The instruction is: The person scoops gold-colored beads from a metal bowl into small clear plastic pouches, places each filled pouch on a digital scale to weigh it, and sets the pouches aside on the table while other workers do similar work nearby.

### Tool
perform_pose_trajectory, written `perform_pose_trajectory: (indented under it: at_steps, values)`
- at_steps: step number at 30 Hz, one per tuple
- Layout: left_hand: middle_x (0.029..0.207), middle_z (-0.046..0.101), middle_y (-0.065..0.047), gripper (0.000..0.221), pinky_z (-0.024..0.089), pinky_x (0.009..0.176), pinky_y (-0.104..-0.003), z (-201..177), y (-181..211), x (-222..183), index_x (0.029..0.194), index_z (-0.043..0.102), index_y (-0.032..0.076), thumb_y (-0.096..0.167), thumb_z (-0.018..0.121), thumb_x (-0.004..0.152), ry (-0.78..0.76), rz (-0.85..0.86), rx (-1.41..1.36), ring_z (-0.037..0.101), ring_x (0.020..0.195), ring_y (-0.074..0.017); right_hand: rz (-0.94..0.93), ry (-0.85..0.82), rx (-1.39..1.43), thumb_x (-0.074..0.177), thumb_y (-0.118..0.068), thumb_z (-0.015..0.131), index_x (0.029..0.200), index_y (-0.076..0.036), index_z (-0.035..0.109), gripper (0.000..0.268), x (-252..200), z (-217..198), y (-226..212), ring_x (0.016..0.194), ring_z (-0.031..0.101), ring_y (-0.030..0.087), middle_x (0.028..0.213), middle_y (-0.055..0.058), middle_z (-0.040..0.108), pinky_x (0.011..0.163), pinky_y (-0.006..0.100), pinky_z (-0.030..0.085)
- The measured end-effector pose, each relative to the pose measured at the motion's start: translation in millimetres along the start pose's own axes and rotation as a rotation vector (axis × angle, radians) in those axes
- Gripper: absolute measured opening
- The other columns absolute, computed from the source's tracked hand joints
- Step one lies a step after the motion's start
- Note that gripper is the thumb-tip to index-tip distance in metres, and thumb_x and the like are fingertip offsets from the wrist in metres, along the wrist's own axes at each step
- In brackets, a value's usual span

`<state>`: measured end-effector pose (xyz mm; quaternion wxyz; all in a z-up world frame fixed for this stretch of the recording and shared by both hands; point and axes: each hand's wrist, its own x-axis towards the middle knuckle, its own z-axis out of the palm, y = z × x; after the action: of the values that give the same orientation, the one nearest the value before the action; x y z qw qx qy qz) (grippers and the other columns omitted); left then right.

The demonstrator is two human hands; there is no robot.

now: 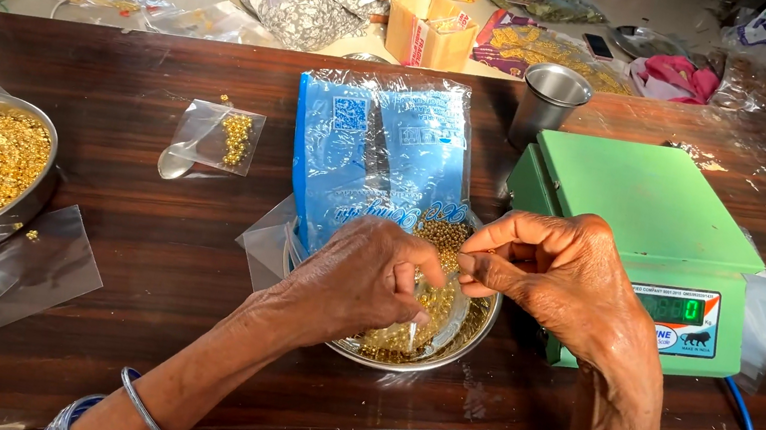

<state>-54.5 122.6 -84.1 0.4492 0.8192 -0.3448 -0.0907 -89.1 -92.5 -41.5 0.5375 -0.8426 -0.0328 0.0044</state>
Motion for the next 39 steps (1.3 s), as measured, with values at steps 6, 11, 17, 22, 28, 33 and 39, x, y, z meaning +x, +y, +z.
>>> perform_pose_trajectory:
  at_steps: [6,11,17,22,28,33,39]
  values:
    - [0.049,0.04,-0.002,0.045,0.032,0.045,-0.037,5,-7,1,0.058,0.061,0.002,0.025,0.076,0.094,0.034,0.001,0.085,0.036,0.047,-0.0128,0.001,0.004,0.014,0.082,0.003,0.075,0.087,0.005,0.079,0.006,1,0,2,0.073,0.078,0.017,0.08,0.01,0.079,0.068,0.031,0.066]
    - [0.048,0.033,0.0,0.036,0.032,0.045,-0.037,12,-22,5,0.053,0.045,0.003,0.003,0.063,0.083,0.013,0.05,0.093,0.033,0.047,-0.0108,0.001,-0.005,0.063,0.082,0.004,0.075,0.087,0.005,0.079,0.006,1,0,3,0.074,0.078,0.017,0.081,0.01,0.079,0.068,0.032,0.067]
    - [0.059,0.052,-0.003,0.038,0.044,0.053,-0.042,29,-26,7,0.063,0.056,0.01,0.026,0.09,0.059,0.37,0.299,0.232,0.052,0.058,-0.0208,-0.033,-0.01,0.023,0.076,0.008,0.076,0.089,0.003,0.08,0.014,1,1,2,0.074,0.078,0.015,0.082,0.009,0.079,0.068,0.03,0.068]
    - [0.051,0.053,-0.013,0.049,0.049,0.059,-0.045,20,12,8,0.056,0.058,0.001,0.034,0.095,0.057,0.137,-0.083,0.242,0.059,0.054,-0.0289,-0.044,-0.019,-0.026,0.081,0.005,0.076,0.089,0.002,0.079,0.01,2,9,-4,0.073,0.077,0.014,0.081,0.008,0.08,0.066,0.028,0.064]
    - [0.048,0.057,-0.011,0.049,0.051,0.058,-0.042,18,8,10,0.064,0.07,0.003,0.045,0.094,0.057,0.071,-0.118,0.244,0.062,0.051,-0.0243,-0.106,-0.058,-0.064,0.077,0.008,0.077,0.09,0.002,0.079,0.014,3,21,-1,0.075,0.074,0.01,0.081,0.006,0.081,0.069,0.026,0.061]
    - [0.048,0.059,-0.009,0.042,0.049,0.055,-0.041,15,4,8,0.067,0.073,0.007,0.043,0.093,0.059,0.068,-0.103,0.205,0.061,0.049,-0.0227,-0.136,-0.061,-0.028,0.076,0.011,0.075,0.09,0.003,0.079,0.017,-2,29,-2,0.073,0.069,0.007,0.079,0.005,0.078,0.068,0.026,0.058]
    - [0.049,0.056,-0.009,0.047,0.049,0.056,-0.041,12,-3,9,0.063,0.068,0.003,0.042,0.094,0.061,0.046,-0.056,0.159,0.059,0.049,-0.023,-0.223,-0.055,-0.192,0.077,0.009,0.075,0.094,0.003,0.079,0.018,-8,31,-7,0.07,0.064,0.006,0.075,0.007,0.076,0.064,0.027,0.057]
